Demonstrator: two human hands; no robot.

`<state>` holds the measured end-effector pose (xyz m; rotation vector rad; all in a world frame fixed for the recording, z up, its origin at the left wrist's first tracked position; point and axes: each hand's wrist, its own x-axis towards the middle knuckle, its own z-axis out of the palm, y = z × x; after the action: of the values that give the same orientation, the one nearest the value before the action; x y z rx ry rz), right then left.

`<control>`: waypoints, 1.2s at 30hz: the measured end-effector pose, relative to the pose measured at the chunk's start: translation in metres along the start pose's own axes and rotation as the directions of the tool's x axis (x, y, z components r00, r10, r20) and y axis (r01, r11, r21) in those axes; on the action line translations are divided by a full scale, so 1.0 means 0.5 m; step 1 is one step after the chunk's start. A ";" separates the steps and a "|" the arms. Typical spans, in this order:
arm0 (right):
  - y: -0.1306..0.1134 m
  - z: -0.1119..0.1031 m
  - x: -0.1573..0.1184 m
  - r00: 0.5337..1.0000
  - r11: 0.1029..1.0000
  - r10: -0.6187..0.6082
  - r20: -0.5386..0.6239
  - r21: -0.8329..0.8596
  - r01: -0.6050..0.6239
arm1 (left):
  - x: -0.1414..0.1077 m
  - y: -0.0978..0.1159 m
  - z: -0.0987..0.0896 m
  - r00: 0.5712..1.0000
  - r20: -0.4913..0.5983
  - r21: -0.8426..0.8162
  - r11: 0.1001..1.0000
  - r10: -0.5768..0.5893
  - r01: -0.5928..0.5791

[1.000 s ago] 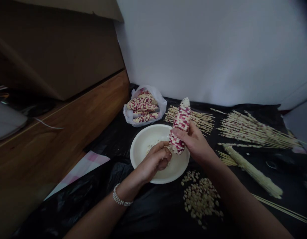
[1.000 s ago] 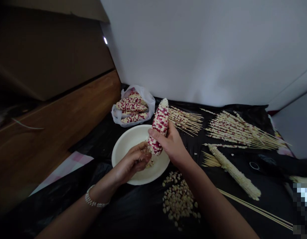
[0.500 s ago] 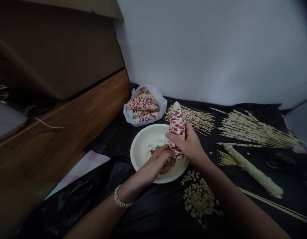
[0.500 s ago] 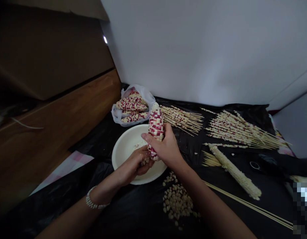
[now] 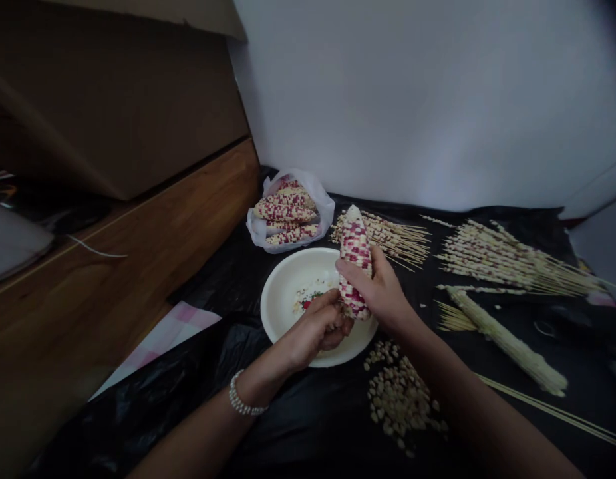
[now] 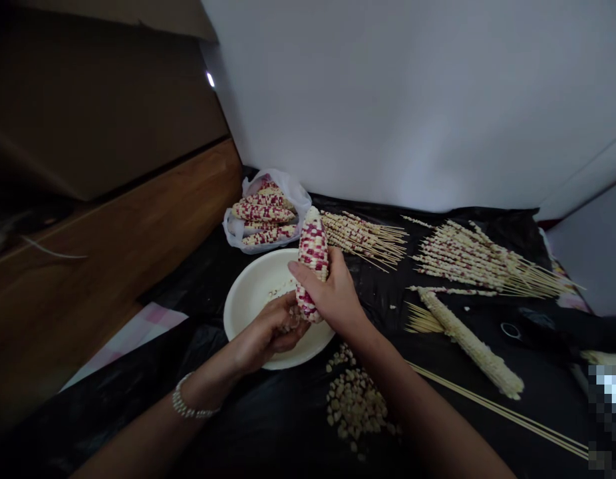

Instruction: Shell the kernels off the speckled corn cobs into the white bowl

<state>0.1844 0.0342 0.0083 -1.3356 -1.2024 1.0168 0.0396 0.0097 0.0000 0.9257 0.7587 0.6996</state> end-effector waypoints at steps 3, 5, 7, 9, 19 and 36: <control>-0.004 -0.002 0.001 1.000 1.000 -0.012 0.001 0.004 0.012 | -0.005 0.004 0.003 1.000 -0.029 -0.006 1.000 0.002 -0.002; -0.006 -0.002 0.002 1.000 1.000 -0.008 0.000 0.007 0.008 | -0.006 0.004 0.004 0.998 -0.062 0.017 1.000 0.007 -0.005; -0.006 -0.002 0.004 1.000 1.000 0.002 -0.002 0.009 -0.001 | -0.005 0.001 0.003 0.999 -0.053 0.028 1.000 0.005 -0.003; -0.005 0.000 0.004 1.000 1.000 0.009 -0.005 0.010 -0.009 | -0.003 -0.002 0.002 0.999 -0.034 0.028 1.000 0.006 -0.005; -0.004 0.007 0.000 0.998 0.997 0.060 0.011 0.048 -0.060 | 0.001 -0.004 -0.001 0.998 -0.049 0.030 0.999 -0.027 0.028; 0.006 0.004 0.012 0.983 0.963 0.036 0.182 0.258 -0.083 | -0.001 -0.006 -0.002 0.997 -0.077 0.065 0.998 0.026 -0.021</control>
<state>0.1837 0.0404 0.0052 -1.0949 -1.1144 1.3128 0.0394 0.0084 -0.0030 0.9707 0.8446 0.7388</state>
